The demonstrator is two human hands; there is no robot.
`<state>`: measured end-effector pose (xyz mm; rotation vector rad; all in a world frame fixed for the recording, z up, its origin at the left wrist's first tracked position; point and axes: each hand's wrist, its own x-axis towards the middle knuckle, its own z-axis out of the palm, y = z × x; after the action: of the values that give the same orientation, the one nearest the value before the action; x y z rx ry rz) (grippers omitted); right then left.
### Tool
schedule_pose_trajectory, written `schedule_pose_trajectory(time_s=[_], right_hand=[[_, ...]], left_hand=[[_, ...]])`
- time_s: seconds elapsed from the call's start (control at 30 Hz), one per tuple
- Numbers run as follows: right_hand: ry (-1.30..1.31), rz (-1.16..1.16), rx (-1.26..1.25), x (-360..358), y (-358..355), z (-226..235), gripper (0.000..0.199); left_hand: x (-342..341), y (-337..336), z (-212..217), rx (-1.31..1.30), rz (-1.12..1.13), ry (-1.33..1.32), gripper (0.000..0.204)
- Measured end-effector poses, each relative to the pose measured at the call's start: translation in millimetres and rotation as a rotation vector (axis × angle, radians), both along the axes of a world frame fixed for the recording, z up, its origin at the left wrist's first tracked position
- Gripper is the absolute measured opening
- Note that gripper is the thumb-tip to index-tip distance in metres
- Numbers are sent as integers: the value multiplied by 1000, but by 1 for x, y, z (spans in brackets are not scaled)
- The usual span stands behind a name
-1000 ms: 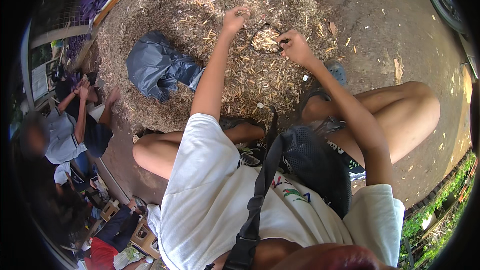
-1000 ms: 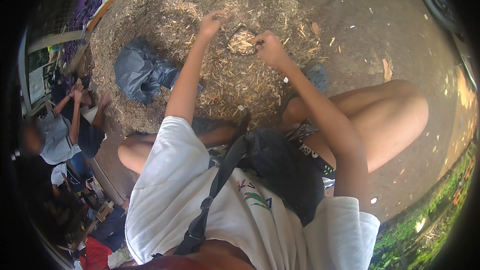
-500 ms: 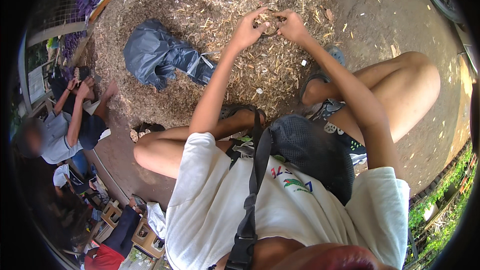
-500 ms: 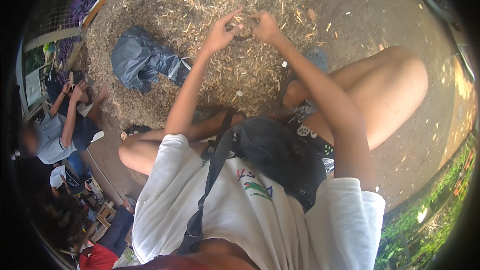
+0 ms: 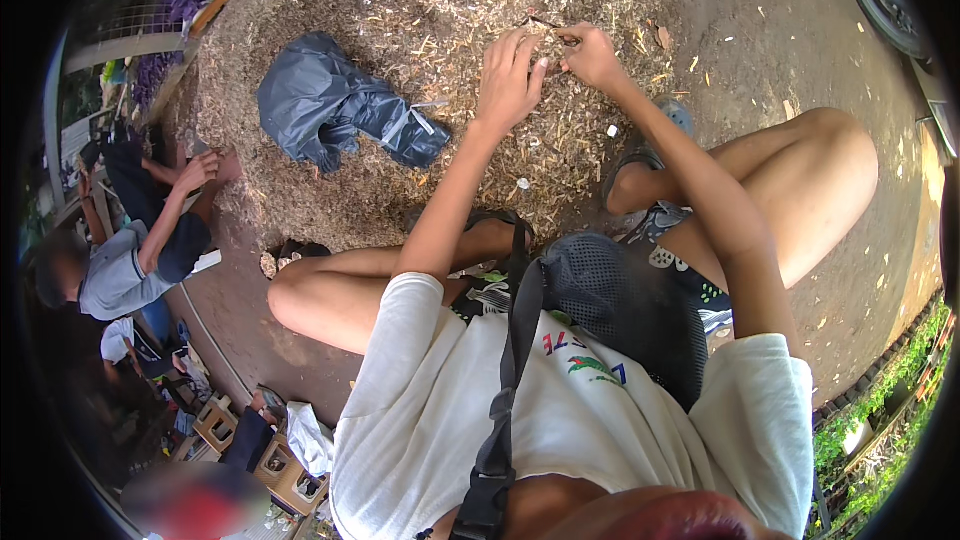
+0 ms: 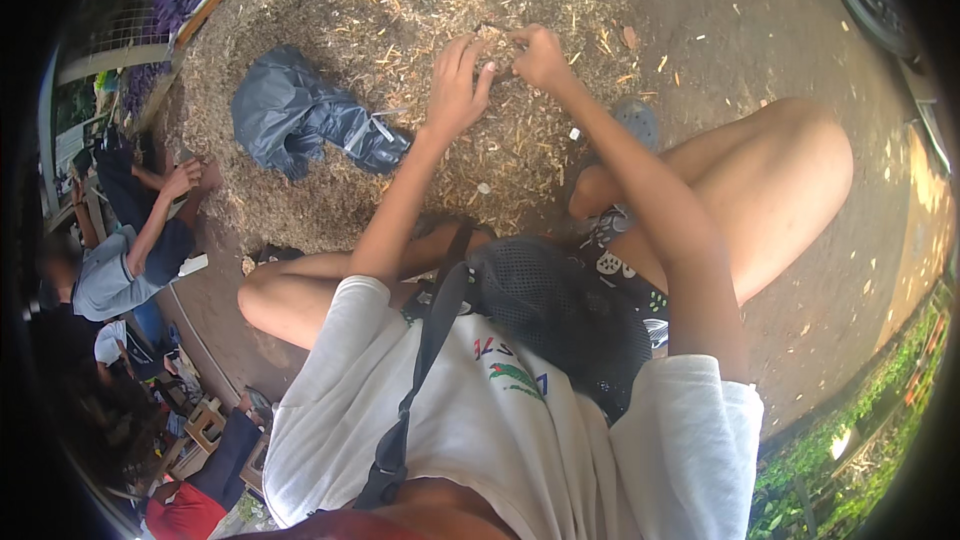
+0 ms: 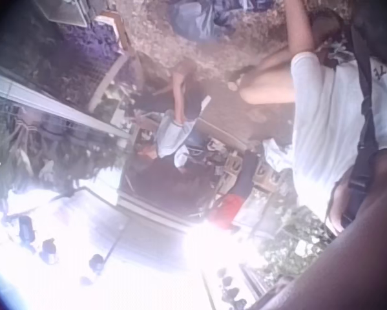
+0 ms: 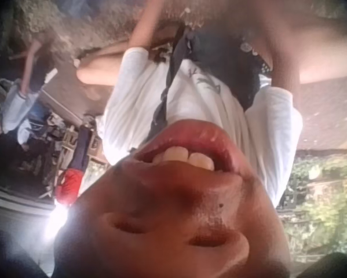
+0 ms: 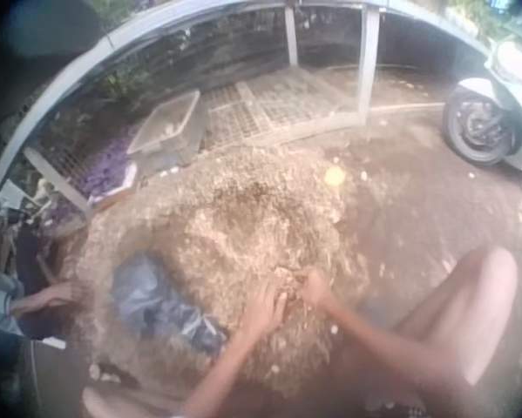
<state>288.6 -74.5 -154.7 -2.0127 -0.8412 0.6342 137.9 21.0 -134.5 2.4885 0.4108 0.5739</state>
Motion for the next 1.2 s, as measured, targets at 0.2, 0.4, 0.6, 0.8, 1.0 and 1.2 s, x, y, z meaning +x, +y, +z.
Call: schedule_pose_trajectory(time_s=[0.2,0.4,0.6,0.8,1.0,1.2], right_hand=[[126,-40,-28,-2,-2,10,30],[42,1,-12,0,-9,11,33],[-13,-13,-50,6,-14,12,32],[-71,7,-71,5,-14,11,32],[-59,13,-81,3,-10,9,33],[93,-34,-61,-1,-11,8,37]], left_hand=[[-5,19,-6,-31,-46,157,39],[-12,74,-37,-161,404,651,59],[-18,80,-63,-247,311,484,49],[-9,84,-4,-559,415,320,55],[16,32,34,-707,196,221,45],[3,-8,11,181,-181,434,48]])
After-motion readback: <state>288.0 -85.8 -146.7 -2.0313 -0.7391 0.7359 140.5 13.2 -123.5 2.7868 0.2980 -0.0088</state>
